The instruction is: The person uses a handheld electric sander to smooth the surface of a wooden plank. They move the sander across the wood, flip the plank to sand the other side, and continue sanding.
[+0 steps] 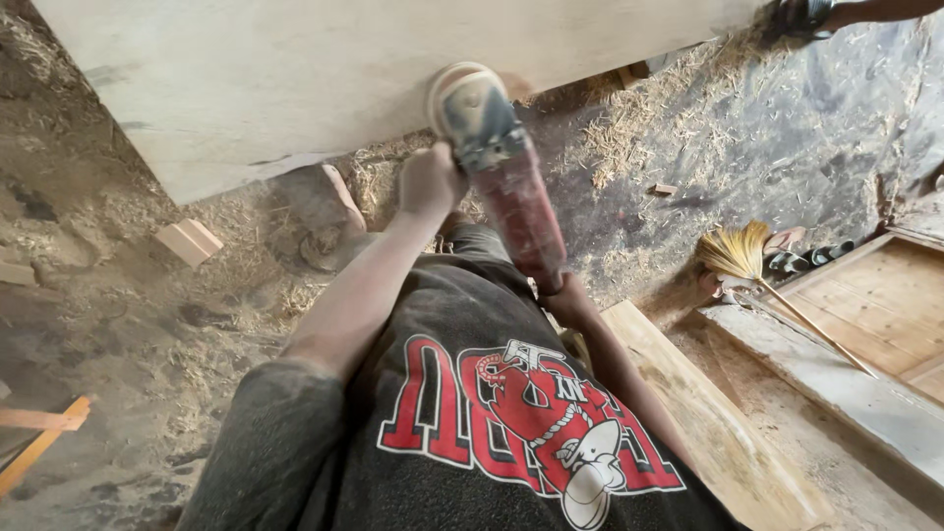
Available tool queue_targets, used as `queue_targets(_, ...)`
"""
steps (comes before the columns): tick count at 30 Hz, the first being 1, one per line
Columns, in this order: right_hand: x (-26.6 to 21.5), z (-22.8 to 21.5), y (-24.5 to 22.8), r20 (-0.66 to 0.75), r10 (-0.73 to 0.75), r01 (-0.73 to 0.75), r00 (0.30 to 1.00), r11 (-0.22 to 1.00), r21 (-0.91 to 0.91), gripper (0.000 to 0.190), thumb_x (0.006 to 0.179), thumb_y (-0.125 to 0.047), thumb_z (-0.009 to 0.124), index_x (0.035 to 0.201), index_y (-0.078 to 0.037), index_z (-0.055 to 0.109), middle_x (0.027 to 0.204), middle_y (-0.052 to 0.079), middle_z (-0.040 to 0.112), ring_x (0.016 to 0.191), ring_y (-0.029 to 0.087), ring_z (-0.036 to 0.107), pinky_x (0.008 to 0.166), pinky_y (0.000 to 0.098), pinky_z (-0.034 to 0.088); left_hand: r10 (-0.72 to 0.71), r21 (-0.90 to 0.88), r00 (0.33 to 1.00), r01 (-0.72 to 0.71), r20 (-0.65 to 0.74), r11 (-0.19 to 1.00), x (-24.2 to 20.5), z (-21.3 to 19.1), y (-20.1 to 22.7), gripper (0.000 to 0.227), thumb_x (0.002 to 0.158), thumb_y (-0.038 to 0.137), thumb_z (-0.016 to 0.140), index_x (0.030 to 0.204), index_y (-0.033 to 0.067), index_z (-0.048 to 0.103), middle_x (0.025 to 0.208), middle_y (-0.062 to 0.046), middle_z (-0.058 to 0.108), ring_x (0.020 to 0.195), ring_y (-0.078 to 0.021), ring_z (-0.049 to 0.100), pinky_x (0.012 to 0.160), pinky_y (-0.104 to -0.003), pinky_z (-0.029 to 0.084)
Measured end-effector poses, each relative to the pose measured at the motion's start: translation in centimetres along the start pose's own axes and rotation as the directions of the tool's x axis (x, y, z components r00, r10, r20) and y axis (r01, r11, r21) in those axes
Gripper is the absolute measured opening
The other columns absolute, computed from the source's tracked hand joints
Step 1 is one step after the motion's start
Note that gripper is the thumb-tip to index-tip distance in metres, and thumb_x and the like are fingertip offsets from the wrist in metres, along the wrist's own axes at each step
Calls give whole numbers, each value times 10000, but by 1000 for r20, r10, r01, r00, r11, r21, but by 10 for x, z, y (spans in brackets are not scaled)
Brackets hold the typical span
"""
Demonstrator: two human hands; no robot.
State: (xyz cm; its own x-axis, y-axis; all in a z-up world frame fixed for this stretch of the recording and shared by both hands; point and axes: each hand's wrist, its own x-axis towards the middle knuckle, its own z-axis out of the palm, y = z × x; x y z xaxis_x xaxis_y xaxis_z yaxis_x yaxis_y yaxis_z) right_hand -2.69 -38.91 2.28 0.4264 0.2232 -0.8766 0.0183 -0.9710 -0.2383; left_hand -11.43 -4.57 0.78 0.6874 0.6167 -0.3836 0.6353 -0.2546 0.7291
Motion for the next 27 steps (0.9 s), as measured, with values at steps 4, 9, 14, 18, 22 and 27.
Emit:
queue_targets(4,1,-36,44,-25,61,-53,998,972,230,215,731,-70,754,896,8,640,672,103,657,543,213,622,467,391,500,216,63,976,-215,-4,975,29,54,49,216,898,172,675,789,-14,661,696,-197,711,565,-257,709,476,-368,562)
queue_targets(9,-2,-68,64,2,105,-96,994,903,419,86,741,3,696,798,-14,634,587,98,589,380,187,541,315,359,441,204,45,969,-212,136,976,62,104,104,145,932,63,566,845,-10,656,706,-196,709,551,-259,715,486,-378,548)
queue_targets(14,5,-70,45,12,36,-37,999,874,484,91,766,2,676,780,-54,605,575,59,579,382,157,516,314,331,383,218,61,972,-223,83,973,71,96,102,152,952,67,575,846,-6,657,707,-188,710,559,-248,711,477,-356,556)
queue_targets(18,11,-49,10,52,4,-19,999,951,307,108,815,-49,700,780,-6,607,591,99,585,395,184,537,338,357,417,224,15,972,-223,-78,975,51,49,60,219,931,150,674,784,-12,673,671,-195,705,547,-286,694,508,-404,573)
queue_targets(22,2,-18,-18,7,-40,39,999,993,110,190,763,-149,758,887,-22,690,722,107,695,605,211,655,561,393,510,230,52,949,-225,-214,973,30,6,22,108,857,77,679,770,14,697,691,-192,712,596,-307,714,591,-427,580)
queue_targets(27,-7,-10,-24,47,-46,49,998,996,-68,291,756,-238,774,953,-27,737,828,144,758,766,229,728,747,414,553,159,54,954,-150,-256,987,-10,-14,6,208,884,162,734,761,-3,704,644,-209,694,550,-325,704,530,-419,570)
